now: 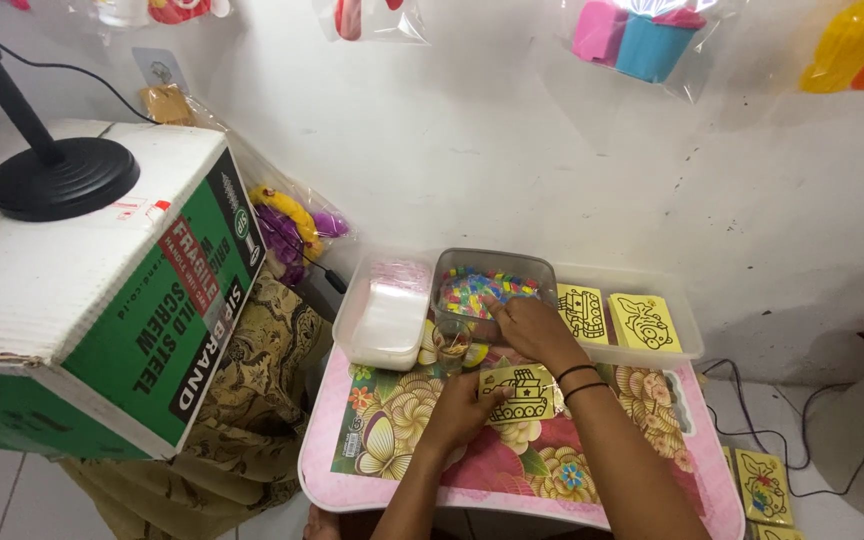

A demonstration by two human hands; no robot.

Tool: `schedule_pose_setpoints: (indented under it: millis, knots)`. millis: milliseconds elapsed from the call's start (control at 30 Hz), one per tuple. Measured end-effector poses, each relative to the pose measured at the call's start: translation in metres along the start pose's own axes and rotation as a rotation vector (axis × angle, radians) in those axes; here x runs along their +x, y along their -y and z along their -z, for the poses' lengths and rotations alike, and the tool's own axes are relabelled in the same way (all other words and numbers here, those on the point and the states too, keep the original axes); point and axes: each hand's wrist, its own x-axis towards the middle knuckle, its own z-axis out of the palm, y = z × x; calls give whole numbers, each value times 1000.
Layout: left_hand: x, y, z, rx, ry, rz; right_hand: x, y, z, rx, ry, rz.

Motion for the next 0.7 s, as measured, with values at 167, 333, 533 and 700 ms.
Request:
schedule_pose_setpoints:
  millis: [167, 333, 533, 700]
  knots:
    - [-4, -9, 1, -86, 5, 57, -3, 3, 3, 1, -2, 10]
    - [-2, 0, 0, -13, -12, 22, -1, -3, 0, -13, -27, 35]
    - [-1, 4, -1, 54, -2, -24, -11, -3, 5, 144, -189, 43]
    - [-14, -18, 1, -237, 9, 91, -17, -24, 11, 727, -438, 46]
